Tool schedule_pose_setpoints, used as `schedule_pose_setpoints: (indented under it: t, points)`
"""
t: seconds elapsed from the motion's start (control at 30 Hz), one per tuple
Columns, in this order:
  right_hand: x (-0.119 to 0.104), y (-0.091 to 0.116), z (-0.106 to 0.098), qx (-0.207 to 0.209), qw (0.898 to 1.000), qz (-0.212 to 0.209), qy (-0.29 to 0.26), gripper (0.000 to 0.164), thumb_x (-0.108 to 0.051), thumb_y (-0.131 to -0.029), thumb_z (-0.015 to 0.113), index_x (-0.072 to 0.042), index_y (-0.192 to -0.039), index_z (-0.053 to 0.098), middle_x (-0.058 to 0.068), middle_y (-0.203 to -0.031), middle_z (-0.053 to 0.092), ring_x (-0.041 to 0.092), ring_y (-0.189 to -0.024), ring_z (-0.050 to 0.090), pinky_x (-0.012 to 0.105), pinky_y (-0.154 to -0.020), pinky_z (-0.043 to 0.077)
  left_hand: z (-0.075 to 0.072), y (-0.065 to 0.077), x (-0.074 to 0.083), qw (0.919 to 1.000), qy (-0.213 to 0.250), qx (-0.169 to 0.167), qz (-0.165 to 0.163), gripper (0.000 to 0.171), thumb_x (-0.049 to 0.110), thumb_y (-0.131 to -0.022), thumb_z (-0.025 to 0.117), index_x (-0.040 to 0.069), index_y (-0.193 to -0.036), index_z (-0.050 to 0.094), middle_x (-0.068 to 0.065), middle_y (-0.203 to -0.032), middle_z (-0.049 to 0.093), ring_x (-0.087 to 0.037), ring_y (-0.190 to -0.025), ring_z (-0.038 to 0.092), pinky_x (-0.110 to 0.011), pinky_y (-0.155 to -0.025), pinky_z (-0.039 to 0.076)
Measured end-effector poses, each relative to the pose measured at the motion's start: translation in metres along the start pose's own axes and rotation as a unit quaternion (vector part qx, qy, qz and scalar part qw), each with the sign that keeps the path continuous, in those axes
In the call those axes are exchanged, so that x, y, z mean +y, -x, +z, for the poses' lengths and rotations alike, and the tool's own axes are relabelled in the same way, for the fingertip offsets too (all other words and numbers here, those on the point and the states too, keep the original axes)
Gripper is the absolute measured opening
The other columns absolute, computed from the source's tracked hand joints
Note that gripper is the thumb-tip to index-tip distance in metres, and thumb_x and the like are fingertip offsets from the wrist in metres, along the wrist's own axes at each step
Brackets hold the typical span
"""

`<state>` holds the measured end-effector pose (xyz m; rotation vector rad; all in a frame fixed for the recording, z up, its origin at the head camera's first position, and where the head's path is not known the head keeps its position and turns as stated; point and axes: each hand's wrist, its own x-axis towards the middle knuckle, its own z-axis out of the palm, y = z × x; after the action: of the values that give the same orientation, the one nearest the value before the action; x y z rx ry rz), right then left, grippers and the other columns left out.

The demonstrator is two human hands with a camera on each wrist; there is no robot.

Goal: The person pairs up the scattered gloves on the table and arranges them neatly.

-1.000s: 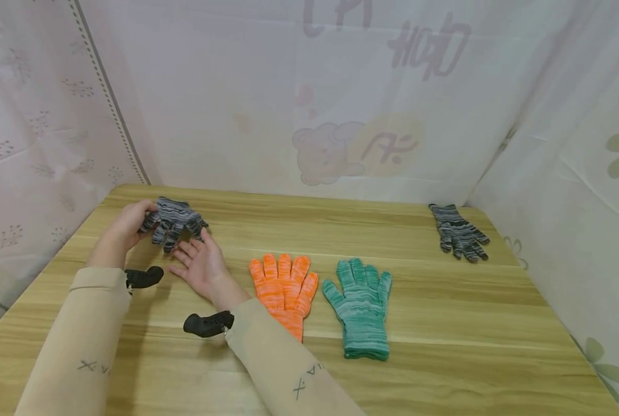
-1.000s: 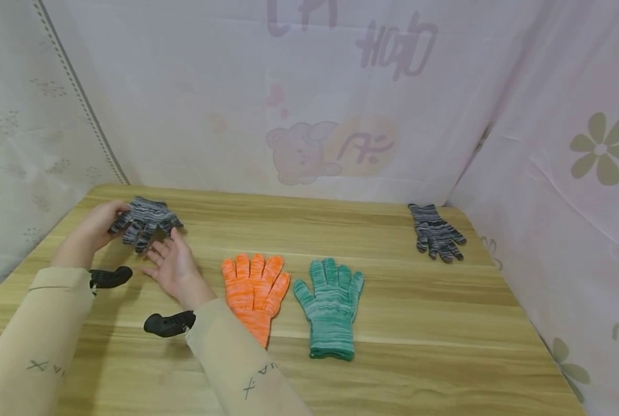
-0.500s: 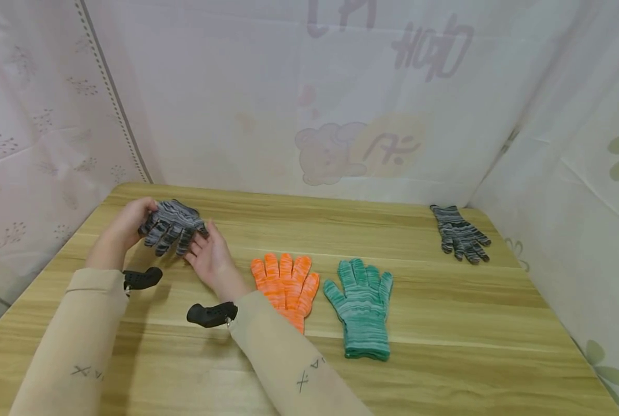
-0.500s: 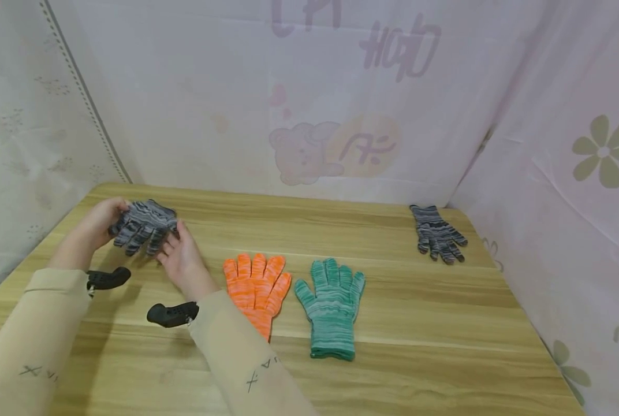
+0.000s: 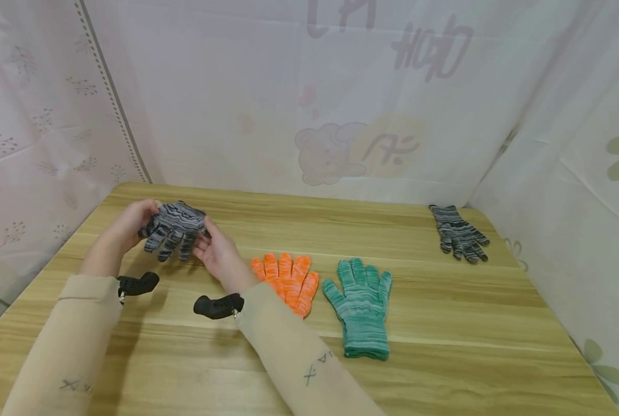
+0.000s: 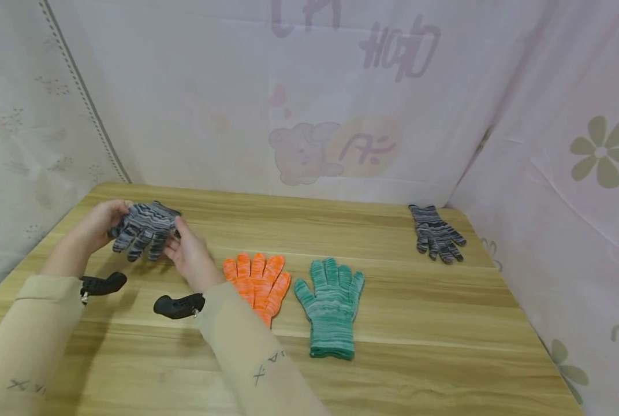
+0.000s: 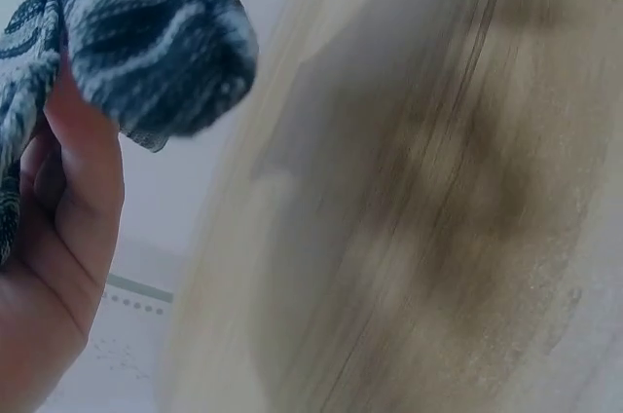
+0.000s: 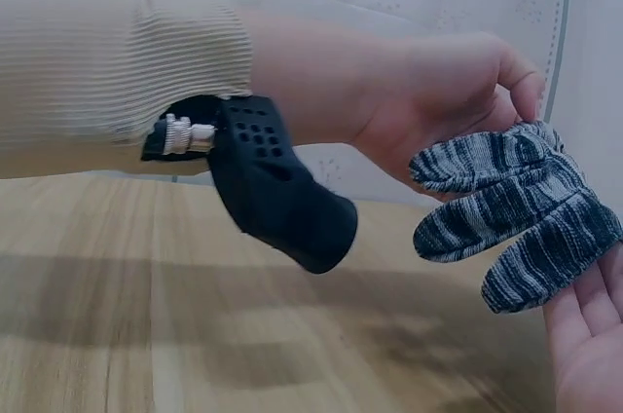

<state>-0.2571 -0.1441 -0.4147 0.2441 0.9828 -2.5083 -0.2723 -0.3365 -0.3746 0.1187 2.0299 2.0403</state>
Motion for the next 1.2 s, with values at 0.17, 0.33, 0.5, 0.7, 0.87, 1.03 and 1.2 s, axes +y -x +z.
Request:
schedule_pose_setpoints:
  t: [0.17,0.33,0.5,0.7,0.87,1.03,1.2]
  points:
    - [-0.006,0.002,0.000,0.022,1.000,0.002,0.010,0.037,-0.021,-0.096,0.062,-0.003,-0.127,0.056,0.011,-0.102,0.057,0.025,-0.102,0.059,0.041,-0.098,0.042,0.005,0.003,0.000,0.9997,-0.006,-0.015,0.020,0.029,0.001,-0.091,0.025,0.014,-0.070,0.040,0.007,-0.066,0.042,-0.007,-0.057,0.041,-0.025,-0.057,0.037]
    - [-0.011,0.002,-0.003,0.011,1.000,-0.001,0.022,0.021,-0.016,-0.095,0.063,-0.005,-0.112,0.065,0.004,-0.086,0.057,0.014,-0.074,0.053,0.029,-0.070,0.046,0.011,0.007,0.002,0.9992,-0.012,-0.017,0.033,0.028,0.001,-0.090,0.027,0.014,-0.070,0.041,0.007,-0.067,0.044,-0.007,-0.058,0.043,-0.025,-0.058,0.038]
    - [-0.016,0.004,-0.003,0.002,0.999,-0.007,0.050,0.007,-0.011,-0.094,0.063,-0.007,-0.089,0.066,0.001,-0.079,0.058,0.013,-0.068,0.053,0.026,-0.062,0.045,0.016,0.012,0.003,0.9986,0.000,-0.020,0.050,0.029,0.000,-0.089,0.025,0.013,-0.070,0.042,0.007,-0.066,0.045,-0.006,-0.056,0.044,-0.024,-0.056,0.039]
    - [-0.021,0.003,-0.005,-0.009,0.995,-0.016,0.095,0.008,-0.009,-0.093,0.064,-0.007,-0.085,0.062,0.002,-0.079,0.057,0.014,-0.066,0.050,0.025,-0.058,0.043,0.018,0.015,-0.001,0.9991,0.014,-0.002,0.039,0.033,0.004,-0.095,0.028,0.014,-0.071,0.049,0.007,-0.070,0.052,-0.006,-0.061,0.050,-0.023,-0.060,0.043]
    - [-0.027,0.002,-0.007,-0.007,0.992,-0.015,0.121,0.026,-0.011,-0.090,0.067,0.001,-0.114,0.063,0.008,-0.103,0.063,0.015,-0.076,0.055,0.028,-0.067,0.046,0.019,0.018,-0.002,0.9983,-0.037,0.037,0.025,0.027,0.020,-0.102,0.046,0.018,-0.080,0.061,0.008,-0.084,0.057,-0.005,-0.077,0.054,-0.022,-0.070,0.046]
    - [-0.034,0.005,-0.006,-0.001,0.989,-0.018,0.146,0.051,-0.011,-0.090,0.069,0.004,-0.135,0.050,0.011,-0.131,0.053,0.014,-0.085,0.056,0.031,-0.072,0.043,0.025,0.019,-0.002,0.9953,-0.068,0.059,0.035,0.026,0.022,-0.097,0.059,0.015,-0.072,0.056,0.005,-0.071,0.049,-0.009,-0.061,0.049,-0.026,-0.059,0.045]
    - [-0.042,0.008,-0.004,-0.014,0.985,-0.019,0.169,0.051,-0.009,-0.089,0.068,0.004,-0.135,0.049,0.010,-0.127,0.055,0.015,-0.090,0.059,0.032,-0.073,0.044,0.027,0.019,-0.004,0.9937,-0.045,0.085,0.059,0.014,0.011,-0.093,0.065,0.011,-0.086,0.053,0.011,-0.065,0.049,-0.005,-0.053,0.041,-0.022,-0.048,0.036]
